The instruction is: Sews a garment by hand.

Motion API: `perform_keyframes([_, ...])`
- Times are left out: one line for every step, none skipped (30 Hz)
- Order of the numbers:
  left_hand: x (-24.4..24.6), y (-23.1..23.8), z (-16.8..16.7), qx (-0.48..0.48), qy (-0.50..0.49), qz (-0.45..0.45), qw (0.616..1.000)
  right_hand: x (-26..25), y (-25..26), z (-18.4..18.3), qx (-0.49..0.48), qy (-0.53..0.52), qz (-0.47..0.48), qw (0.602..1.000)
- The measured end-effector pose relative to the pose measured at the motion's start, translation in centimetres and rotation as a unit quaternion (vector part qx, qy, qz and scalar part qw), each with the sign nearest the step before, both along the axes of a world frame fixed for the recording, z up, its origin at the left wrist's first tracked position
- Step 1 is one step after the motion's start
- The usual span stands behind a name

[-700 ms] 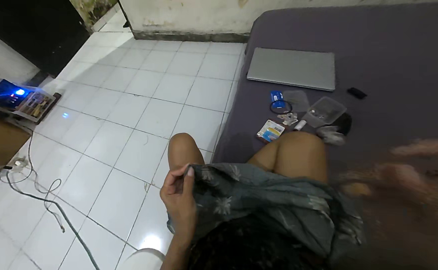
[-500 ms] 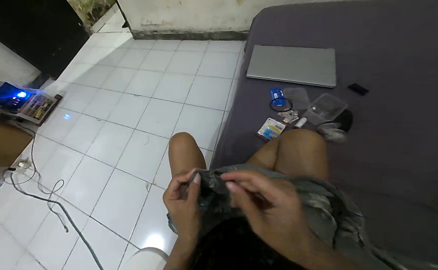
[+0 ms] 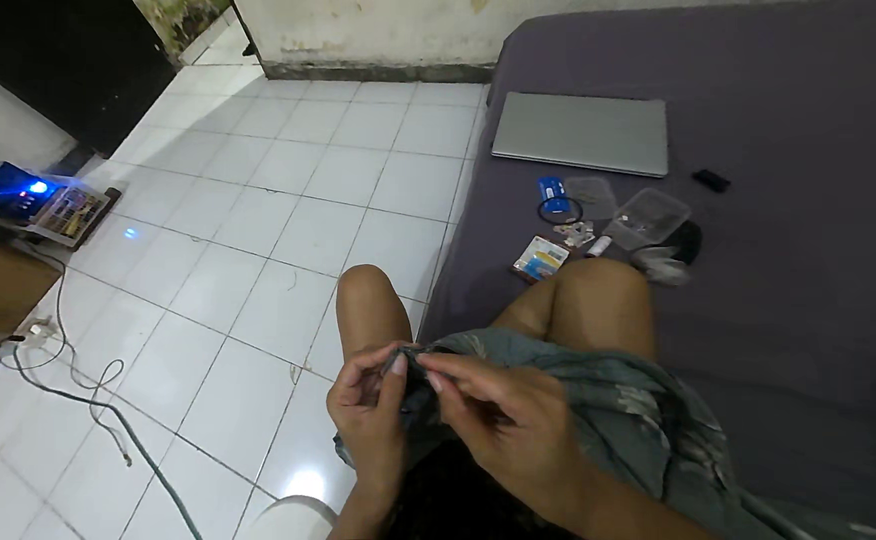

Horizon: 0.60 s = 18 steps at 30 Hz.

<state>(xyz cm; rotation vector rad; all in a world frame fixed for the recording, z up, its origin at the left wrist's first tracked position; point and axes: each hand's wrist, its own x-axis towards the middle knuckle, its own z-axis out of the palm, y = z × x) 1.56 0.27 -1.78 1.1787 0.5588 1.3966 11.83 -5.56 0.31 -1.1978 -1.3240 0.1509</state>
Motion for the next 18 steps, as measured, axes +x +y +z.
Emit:
perform_keyframes([0.0,0.0,0.0,0.001,0.001,0.001,1.0,0.0,0.0,0.0,0.001,-0.002,0.0,1.0])
perform_keyframes([-0.1,0.0,0.0,0.001,0.001,0.002,1.0,0.0,0.0,0.0,0.001,-0.003,0.0,1.0])
perform_keyframes([-0.1,0.0,0.0,0.0,0.0,0.002,1.0,-0.1,0.1,0.0,0.002,-0.004,0.0,1.0])
perform_keyframes([-0.1,0.0,-0.1,-0.002,-0.001,0.002,1.0,-0.1,0.1,0.0,0.001,-0.005,0.0,1.0])
perform_keyframes([-0.1,0.0,-0.1,-0.003,-0.002,0.002,1.0,-0.1,0.1,0.0,-0.001,-0.007,0.0,1.0])
perform_keyframes([-0.2,0.0,-0.1,-0.005,-0.003,0.003,1.0,-0.1,0.1,0.0,-0.003,-0.009,0.001,1.0])
perform_keyframes([-0.2,0.0,-0.2,-0.003,-0.004,0.002,1.0,-0.1,0.0,0.0,-0.004,-0.011,0.001,1.0])
perform_keyframes([-0.3,0.0,-0.2,0.001,-0.003,0.003,1.0,-0.1,0.0,0.0,-0.004,-0.012,0.0,1.0])
perform_keyframes([-0.3,0.0,-0.3,0.008,-0.002,0.003,1.0,-0.1,0.0,0.0,-0.003,-0.013,-0.001,1.0])
perform_keyframes([-0.3,0.1,-0.3,0.018,0.003,0.005,1.0,-0.1,0.0,0.0,-0.003,-0.014,-0.002,1.0])
perform_keyframes([-0.3,0.1,-0.4,0.032,0.008,0.007,0.999,-0.1,0.0,0.0,-0.001,-0.015,-0.004,1.0])
perform_keyframes([-0.3,0.2,-0.4,0.051,0.013,0.01,0.999,-0.1,0.1,0.1,0.0,-0.016,-0.005,1.0])
perform_keyframes([-0.3,0.3,-0.5,0.073,0.018,0.013,0.997,-0.1,0.1,0.1,0.002,-0.016,-0.007,1.0])
perform_keyframes([-0.3,0.4,-0.6,0.101,0.022,0.017,0.995,-0.1,0.1,0.1,0.002,-0.017,-0.009,1.0])
perform_keyframes([-0.3,0.6,-0.7,0.131,0.028,0.021,0.991,-0.2,0.0,0.1,0.003,-0.017,-0.011,1.0])
perform_keyframes([-0.3,0.8,-0.8,0.163,0.035,0.029,0.986,-0.2,0.0,0.2,0.003,-0.016,-0.012,1.0])
perform_keyframes([-0.4,1.0,-0.8,0.193,0.043,0.039,0.979,-0.3,-0.1,0.2,0.004,-0.016,-0.013,1.0])
perform_keyframes([-0.5,1.1,-1.0,0.221,0.053,0.048,0.973,-0.4,-0.1,0.2,0.005,-0.015,-0.013,1.0])
